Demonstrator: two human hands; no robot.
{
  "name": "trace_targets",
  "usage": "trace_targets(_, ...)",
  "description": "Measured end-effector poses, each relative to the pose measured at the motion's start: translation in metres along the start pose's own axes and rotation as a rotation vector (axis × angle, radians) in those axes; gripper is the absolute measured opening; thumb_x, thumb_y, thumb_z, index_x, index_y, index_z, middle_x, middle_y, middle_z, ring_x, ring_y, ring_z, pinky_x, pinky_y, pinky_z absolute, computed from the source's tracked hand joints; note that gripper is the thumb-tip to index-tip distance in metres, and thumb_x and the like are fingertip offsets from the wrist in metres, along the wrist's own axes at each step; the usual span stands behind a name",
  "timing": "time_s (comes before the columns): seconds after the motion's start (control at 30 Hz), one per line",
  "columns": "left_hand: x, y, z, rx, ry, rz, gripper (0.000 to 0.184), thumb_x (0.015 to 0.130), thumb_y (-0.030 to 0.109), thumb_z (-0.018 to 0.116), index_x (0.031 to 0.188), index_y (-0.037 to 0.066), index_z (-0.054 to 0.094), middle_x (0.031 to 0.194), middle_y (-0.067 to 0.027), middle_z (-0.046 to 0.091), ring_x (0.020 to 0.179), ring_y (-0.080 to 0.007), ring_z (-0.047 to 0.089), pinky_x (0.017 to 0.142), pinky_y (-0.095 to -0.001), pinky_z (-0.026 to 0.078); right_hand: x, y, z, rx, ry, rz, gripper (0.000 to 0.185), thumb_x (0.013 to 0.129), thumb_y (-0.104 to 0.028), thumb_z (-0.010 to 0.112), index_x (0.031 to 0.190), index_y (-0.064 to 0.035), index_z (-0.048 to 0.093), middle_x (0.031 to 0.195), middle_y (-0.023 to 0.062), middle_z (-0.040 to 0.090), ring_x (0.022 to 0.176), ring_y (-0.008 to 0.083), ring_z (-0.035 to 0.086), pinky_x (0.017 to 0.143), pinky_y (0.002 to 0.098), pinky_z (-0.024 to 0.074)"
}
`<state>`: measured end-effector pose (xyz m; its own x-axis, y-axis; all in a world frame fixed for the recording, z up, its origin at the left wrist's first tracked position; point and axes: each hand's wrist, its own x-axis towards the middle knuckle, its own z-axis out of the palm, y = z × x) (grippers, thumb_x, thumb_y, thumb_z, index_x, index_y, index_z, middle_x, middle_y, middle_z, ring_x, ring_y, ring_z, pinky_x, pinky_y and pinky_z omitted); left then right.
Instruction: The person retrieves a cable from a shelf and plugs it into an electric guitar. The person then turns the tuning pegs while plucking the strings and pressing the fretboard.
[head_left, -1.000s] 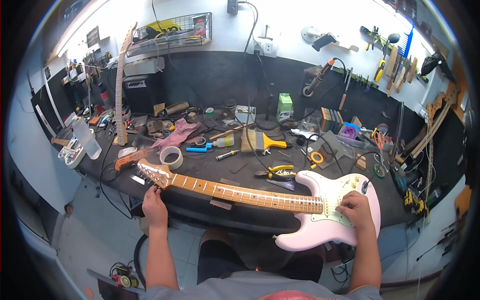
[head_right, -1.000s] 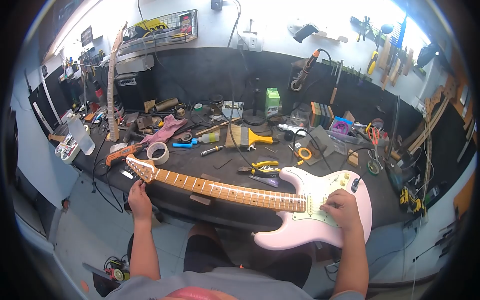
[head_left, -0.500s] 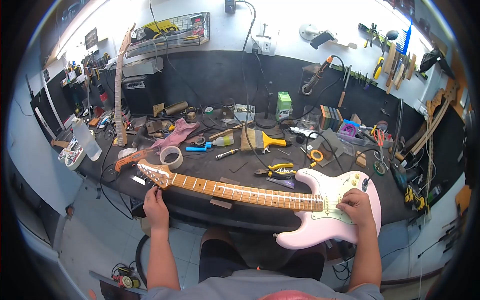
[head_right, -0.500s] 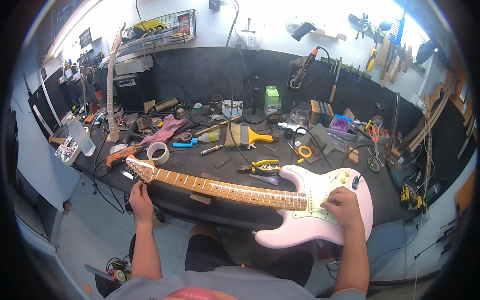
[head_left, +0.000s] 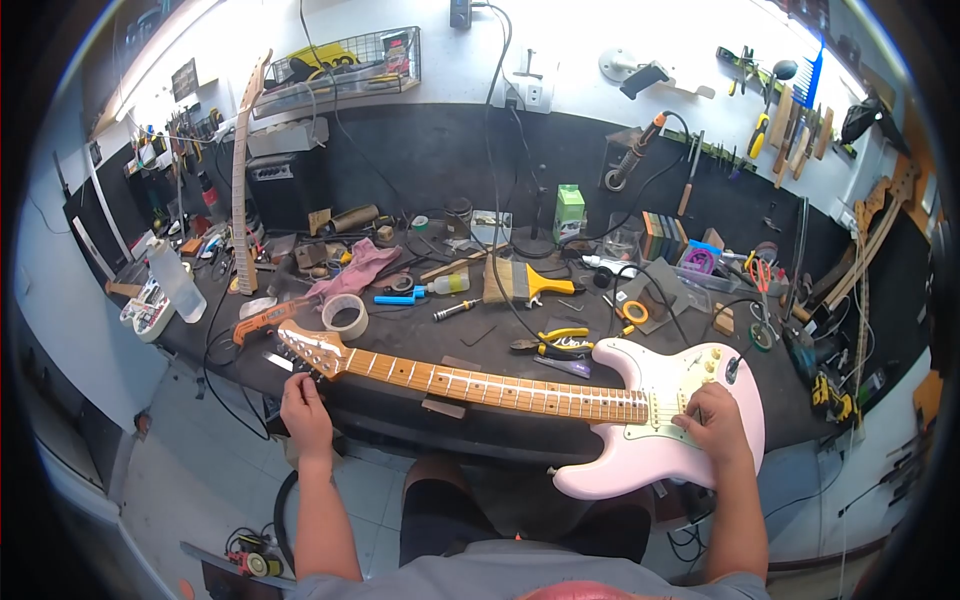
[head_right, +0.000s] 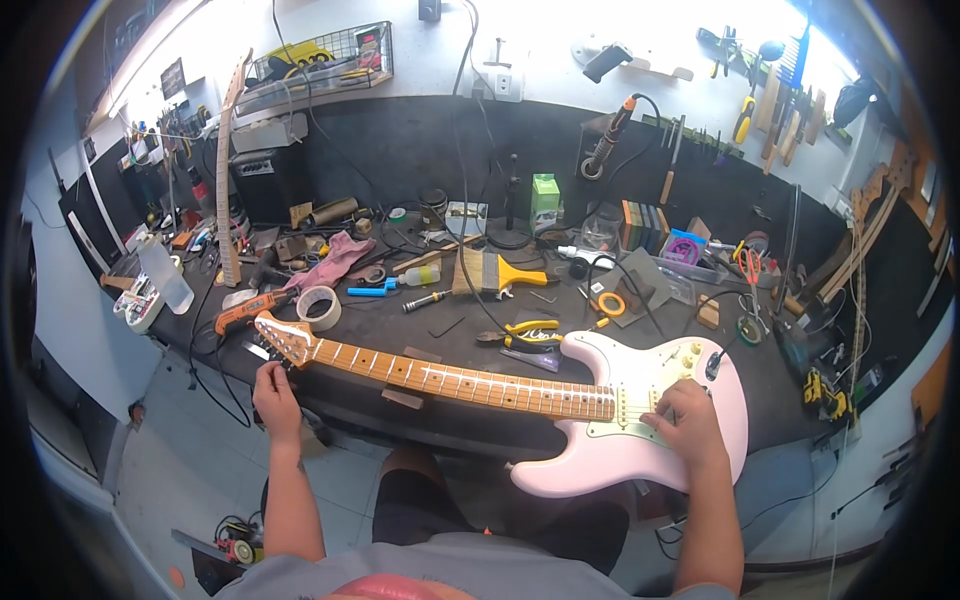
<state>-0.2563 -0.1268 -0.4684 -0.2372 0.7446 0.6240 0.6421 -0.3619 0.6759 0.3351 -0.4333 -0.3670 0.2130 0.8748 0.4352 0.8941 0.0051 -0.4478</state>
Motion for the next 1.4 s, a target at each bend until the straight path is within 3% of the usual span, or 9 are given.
trace_targets(0.03, 0.003, 0.003, -0.003, -0.026, -0.004, -0.071, 0.019, 0.112, 0.015, 0.065, 0.118, -0.003, 0.071, 0.107, -0.0212, 0.077, 0.092, -0.0386, 0.075, 0.082, -0.0462, 0.058, -0.002, -0.002, 0.001, -0.019, 0.016, -0.007, 0.032, 0.069, -0.007, 0.097, 0.078, -0.0034, 0.067, 0.085, 0.0100, 0.065, 0.085, 0.0304, 0.063, 0.078, 0.0422, 0.0497)
trace_targets(0.23, 0.015, -0.008, -0.010, 0.132, -0.084, 0.184, 0.019, 0.112, 0.011, 0.064, 0.117, -0.005, 0.071, 0.110, -0.0215, 0.075, 0.102, -0.0396, 0.073, 0.089, -0.0470, 0.058, -0.008, -0.006, 0.004, -0.018, 0.069, -0.027, 0.033, 0.072, -0.005, 0.095, 0.079, -0.0049, 0.062, 0.087, 0.0112, 0.063, 0.087, 0.0322, 0.060, 0.079, 0.0433, 0.0485)
trace_targets(0.33, 0.016, -0.009, -0.009, 0.165, -0.079, 0.212, 0.020, 0.111, 0.013, 0.066, 0.117, -0.005, 0.073, 0.113, -0.0231, 0.078, 0.101, -0.0427, 0.076, 0.090, -0.0484, 0.059, -0.011, -0.001, 0.006, 0.004, 0.069, 0.006, 0.038, 0.071, -0.004, 0.095, 0.078, -0.0055, 0.057, 0.087, 0.0111, 0.061, 0.085, 0.0319, 0.058, 0.078, 0.0427, 0.0473)
trace_targets(0.53, 0.016, -0.006, -0.008, 0.124, -0.088, 0.123, 0.020, 0.111, 0.014, 0.066, 0.115, -0.004, 0.073, 0.105, -0.0239, 0.079, 0.098, -0.0435, 0.077, 0.086, -0.0491, 0.060, -0.010, 0.002, 0.007, -0.001, 0.089, 0.017, 0.041, 0.069, -0.005, 0.096, 0.080, -0.0059, 0.056, 0.086, 0.0111, 0.060, 0.083, 0.0313, 0.057, 0.076, 0.0421, 0.0468)
trace_targets(0.63, 0.016, -0.009, -0.005, 0.115, -0.050, 0.150, 0.021, 0.111, 0.015, 0.067, 0.112, -0.004, 0.073, 0.098, -0.0221, 0.078, 0.091, -0.0403, 0.077, 0.081, -0.0474, 0.059, -0.009, 0.002, 0.007, -0.010, 0.091, 0.012, 0.041, 0.069, -0.005, 0.096, 0.080, -0.0057, 0.056, 0.085, 0.0109, 0.060, 0.082, 0.0310, 0.057, 0.075, 0.0423, 0.0470)
trace_targets(0.73, 0.017, -0.010, -0.003, 0.006, -0.063, -0.002, 0.022, 0.112, 0.018, 0.069, 0.109, -0.003, 0.074, 0.088, -0.0159, 0.076, 0.078, -0.0279, 0.073, 0.073, -0.0406, 0.056, -0.008, 0.000, 0.007, -0.016, 0.094, 0.009, 0.041, 0.068, -0.005, 0.096, 0.079, -0.0056, 0.057, 0.084, 0.0105, 0.060, 0.082, 0.0302, 0.057, 0.074, 0.0420, 0.0469)
trace_targets(0.83, 0.024, -0.015, -0.003, -0.102, -0.131, -0.248, 0.024, 0.112, 0.017, 0.069, 0.105, -0.005, 0.074, 0.081, -0.0077, 0.073, 0.072, -0.0158, 0.066, 0.068, -0.0332, 0.052, -0.009, -0.001, 0.007, -0.001, 0.099, 0.006, 0.042, 0.068, -0.002, 0.096, 0.078, -0.0056, 0.056, 0.083, 0.0098, 0.060, 0.080, 0.0286, 0.057, 0.073, 0.0407, 0.0464)
trace_targets(0.93, 0.026, -0.019, 0.003, -0.333, -0.108, -0.348, 0.020, 0.111, 0.015, 0.072, 0.103, -0.004, 0.075, 0.081, -0.0019, 0.072, 0.071, -0.0071, 0.062, 0.065, -0.0266, 0.048, -0.011, 0.006, 0.009, 0.041, 0.101, 0.010, 0.044, 0.066, 0.001, 0.096, 0.078, -0.0059, 0.054, 0.082, 0.0087, 0.059, 0.079, 0.0269, 0.056, 0.072, 0.0393, 0.0454)
trace_targets(1.4, 0.025, -0.029, 0.009, -0.585, -0.052, -0.402, 0.009, 0.105, 0.003, 0.077, 0.105, -0.005, 0.079, 0.090, -0.0030, 0.076, 0.078, -0.0075, 0.067, 0.073, -0.0233, 0.053, -0.010, 0.006, 0.011, 0.061, 0.124, 0.030, 0.048, 0.065, -0.002, 0.098, 0.078, -0.0066, 0.052, 0.081, 0.0080, 0.059, 0.078, 0.0260, 0.054, 0.071, 0.0391, 0.0441)
